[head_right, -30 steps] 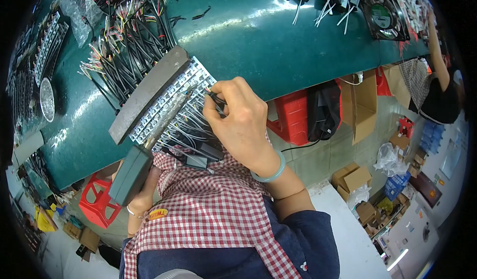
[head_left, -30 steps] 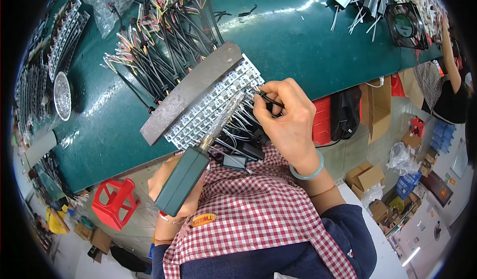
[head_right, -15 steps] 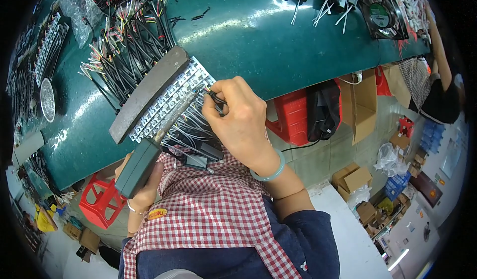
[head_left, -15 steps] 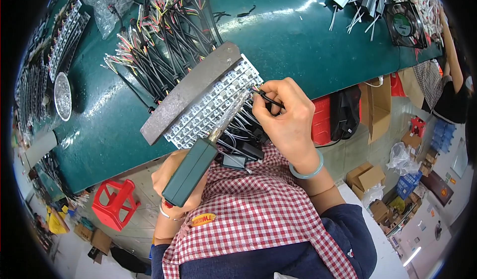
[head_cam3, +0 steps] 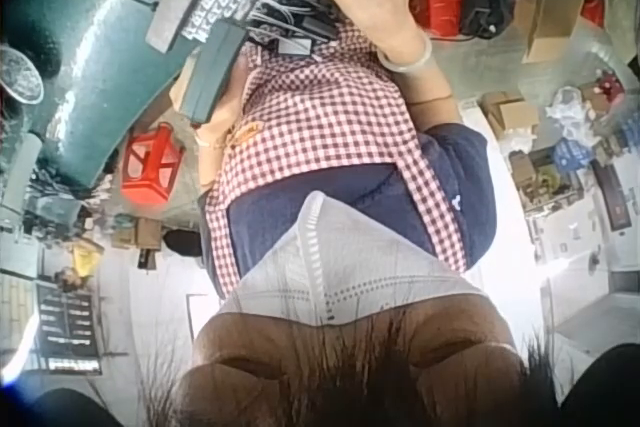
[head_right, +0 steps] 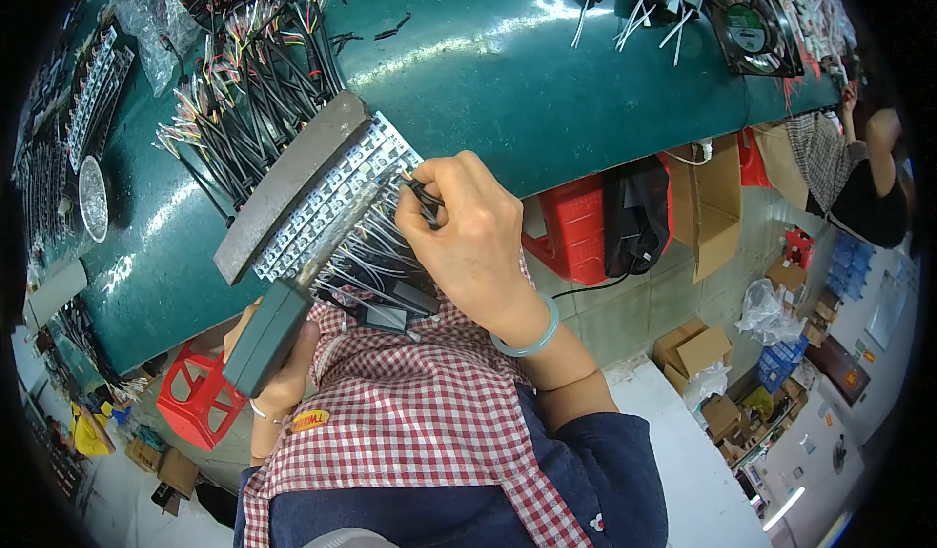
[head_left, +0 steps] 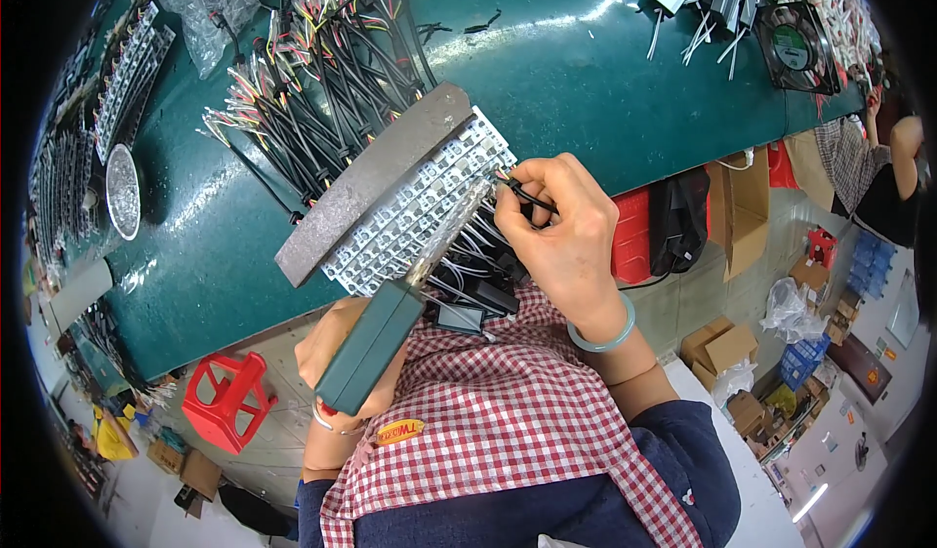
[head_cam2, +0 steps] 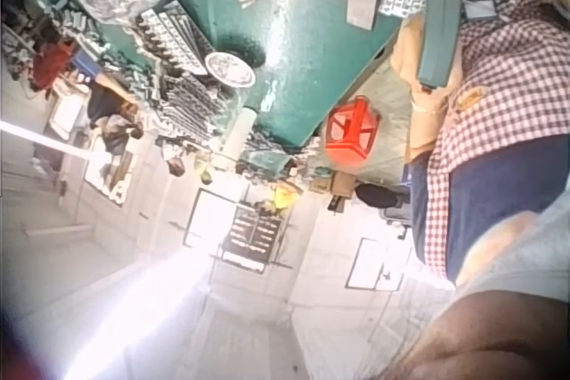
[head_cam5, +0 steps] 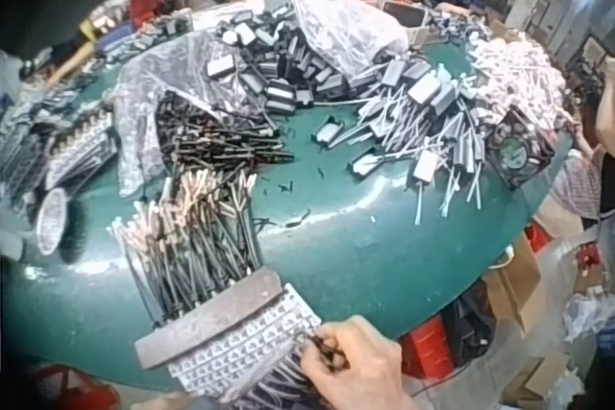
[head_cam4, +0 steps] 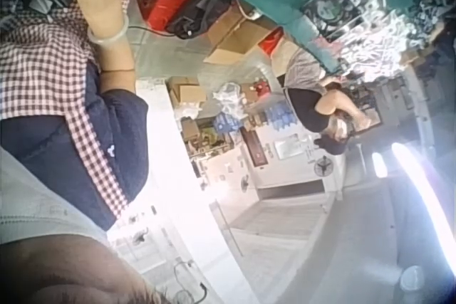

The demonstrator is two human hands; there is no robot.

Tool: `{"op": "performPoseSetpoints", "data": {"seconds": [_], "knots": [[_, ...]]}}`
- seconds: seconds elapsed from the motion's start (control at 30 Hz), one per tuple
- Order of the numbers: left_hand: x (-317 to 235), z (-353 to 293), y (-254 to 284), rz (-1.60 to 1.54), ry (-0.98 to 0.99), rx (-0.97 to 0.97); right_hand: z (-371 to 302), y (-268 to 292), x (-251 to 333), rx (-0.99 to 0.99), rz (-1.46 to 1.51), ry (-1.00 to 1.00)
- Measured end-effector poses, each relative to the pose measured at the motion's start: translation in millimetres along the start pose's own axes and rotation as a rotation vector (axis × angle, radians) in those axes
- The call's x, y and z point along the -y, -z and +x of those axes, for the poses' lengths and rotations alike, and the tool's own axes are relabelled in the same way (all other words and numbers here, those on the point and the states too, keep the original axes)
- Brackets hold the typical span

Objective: The person positions wires onto a circuit board fixture by hand and uses a handheld soldering tool to solder the wire connections.

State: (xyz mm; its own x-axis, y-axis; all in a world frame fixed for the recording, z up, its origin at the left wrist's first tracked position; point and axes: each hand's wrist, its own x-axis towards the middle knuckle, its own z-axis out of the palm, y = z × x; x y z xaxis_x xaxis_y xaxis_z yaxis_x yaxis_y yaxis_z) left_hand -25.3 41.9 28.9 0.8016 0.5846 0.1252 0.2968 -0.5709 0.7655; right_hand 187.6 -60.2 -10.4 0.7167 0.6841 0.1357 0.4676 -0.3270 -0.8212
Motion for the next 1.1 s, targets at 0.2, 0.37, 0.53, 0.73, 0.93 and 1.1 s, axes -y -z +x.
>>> {"op": "performPoseSetpoints", "data": {"seconds": [0.2,0.37,0.53,0.73,0.93,1.1], "knots": [[-5,-2,4,0.079,0.05,-0.02,0,1,1,0.0,-0.01,-0.008],[-4,-10,2,0.102,0.113,-0.044,3,4,2,0.021,0.03,-0.083],[-3,-13,1,0.056,0.117,-0.056,7,13,-1,0.142,0.161,-0.199],[-3,-10,0,0.085,0.048,-0.073,5,13,3,0.139,0.114,-0.155],[0,-8,-1,0.037,0.048,-0.046,-5,2,2,0.046,0.048,-0.043],[1,-7,-2,-0.001,0.046,-0.043,-7,0,1,0.025,0.017,0.002]]}}
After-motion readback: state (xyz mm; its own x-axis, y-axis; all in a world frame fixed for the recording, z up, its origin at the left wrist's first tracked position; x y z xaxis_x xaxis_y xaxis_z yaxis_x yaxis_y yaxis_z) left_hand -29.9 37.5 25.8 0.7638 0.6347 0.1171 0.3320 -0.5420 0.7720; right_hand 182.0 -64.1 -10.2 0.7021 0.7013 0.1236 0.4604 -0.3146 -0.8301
